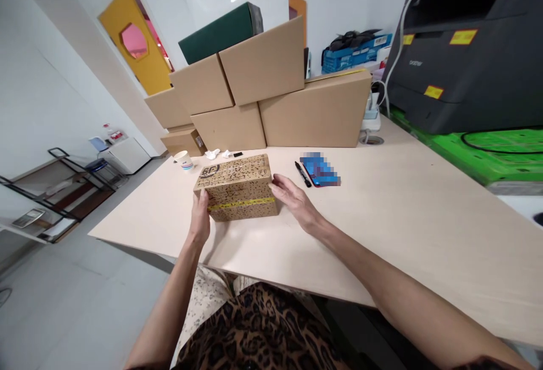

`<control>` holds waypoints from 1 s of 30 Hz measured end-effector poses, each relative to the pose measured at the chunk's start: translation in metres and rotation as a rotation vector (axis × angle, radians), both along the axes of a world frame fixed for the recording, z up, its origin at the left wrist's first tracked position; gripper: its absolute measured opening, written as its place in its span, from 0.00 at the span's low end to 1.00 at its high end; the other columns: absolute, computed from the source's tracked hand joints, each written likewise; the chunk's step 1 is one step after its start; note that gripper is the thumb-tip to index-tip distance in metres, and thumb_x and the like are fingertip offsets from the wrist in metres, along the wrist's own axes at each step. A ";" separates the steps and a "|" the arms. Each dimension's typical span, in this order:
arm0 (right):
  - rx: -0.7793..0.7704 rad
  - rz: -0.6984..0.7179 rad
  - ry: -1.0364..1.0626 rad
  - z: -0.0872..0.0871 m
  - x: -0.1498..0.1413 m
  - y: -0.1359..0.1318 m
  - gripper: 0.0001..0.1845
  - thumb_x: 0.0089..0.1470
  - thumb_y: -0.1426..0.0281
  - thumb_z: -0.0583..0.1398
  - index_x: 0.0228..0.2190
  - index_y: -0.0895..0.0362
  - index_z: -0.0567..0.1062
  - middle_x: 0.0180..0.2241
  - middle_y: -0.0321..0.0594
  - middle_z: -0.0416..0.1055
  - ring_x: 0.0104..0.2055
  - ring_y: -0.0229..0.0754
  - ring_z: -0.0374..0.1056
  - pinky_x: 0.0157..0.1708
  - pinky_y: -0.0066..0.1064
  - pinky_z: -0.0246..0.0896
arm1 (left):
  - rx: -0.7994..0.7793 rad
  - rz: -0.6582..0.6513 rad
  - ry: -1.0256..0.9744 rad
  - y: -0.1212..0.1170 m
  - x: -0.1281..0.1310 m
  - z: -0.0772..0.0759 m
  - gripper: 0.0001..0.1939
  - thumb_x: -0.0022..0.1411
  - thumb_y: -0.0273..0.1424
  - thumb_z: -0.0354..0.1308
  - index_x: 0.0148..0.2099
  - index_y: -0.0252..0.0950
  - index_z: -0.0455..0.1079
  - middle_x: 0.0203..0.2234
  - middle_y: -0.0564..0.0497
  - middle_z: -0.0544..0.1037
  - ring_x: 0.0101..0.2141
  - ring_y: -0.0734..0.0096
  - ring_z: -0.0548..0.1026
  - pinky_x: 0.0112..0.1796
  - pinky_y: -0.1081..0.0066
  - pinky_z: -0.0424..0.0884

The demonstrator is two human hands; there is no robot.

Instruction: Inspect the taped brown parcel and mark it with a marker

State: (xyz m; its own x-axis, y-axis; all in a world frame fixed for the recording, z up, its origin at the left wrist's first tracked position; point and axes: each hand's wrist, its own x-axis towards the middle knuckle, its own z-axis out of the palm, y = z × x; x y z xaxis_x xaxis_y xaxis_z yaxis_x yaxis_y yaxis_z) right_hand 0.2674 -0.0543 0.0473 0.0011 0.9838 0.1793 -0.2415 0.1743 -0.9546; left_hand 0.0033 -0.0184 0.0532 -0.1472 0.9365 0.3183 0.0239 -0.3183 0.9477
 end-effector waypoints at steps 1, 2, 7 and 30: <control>-0.016 0.024 -0.017 -0.002 -0.001 -0.001 0.36 0.52 0.44 0.69 0.57 0.48 0.76 0.66 0.43 0.71 0.71 0.57 0.62 0.72 0.53 0.54 | -0.021 -0.011 0.001 -0.003 0.001 -0.006 0.42 0.67 0.58 0.58 0.74 0.42 0.59 0.74 0.42 0.61 0.74 0.55 0.57 0.72 0.57 0.55; -0.030 0.042 -0.028 -0.003 -0.002 -0.001 0.37 0.53 0.43 0.68 0.57 0.49 0.76 0.66 0.44 0.71 0.71 0.57 0.63 0.71 0.53 0.54 | -0.041 -0.016 -0.003 -0.006 0.002 -0.011 0.41 0.67 0.58 0.58 0.73 0.41 0.60 0.73 0.42 0.63 0.74 0.55 0.57 0.72 0.57 0.54; -0.077 -0.016 -0.019 -0.004 0.003 -0.002 0.38 0.52 0.41 0.68 0.58 0.48 0.75 0.64 0.47 0.73 0.67 0.60 0.67 0.65 0.57 0.63 | -0.116 0.018 0.040 -0.023 0.001 -0.004 0.40 0.68 0.58 0.57 0.72 0.41 0.62 0.71 0.42 0.66 0.73 0.52 0.60 0.71 0.54 0.57; 0.019 -0.160 0.191 0.023 0.019 -0.001 0.23 0.57 0.47 0.63 0.47 0.46 0.78 0.54 0.45 0.81 0.65 0.58 0.70 0.57 0.52 0.68 | 0.075 0.050 0.159 -0.078 0.006 0.058 0.48 0.68 0.58 0.58 0.80 0.45 0.44 0.68 0.37 0.71 0.68 0.47 0.69 0.66 0.45 0.65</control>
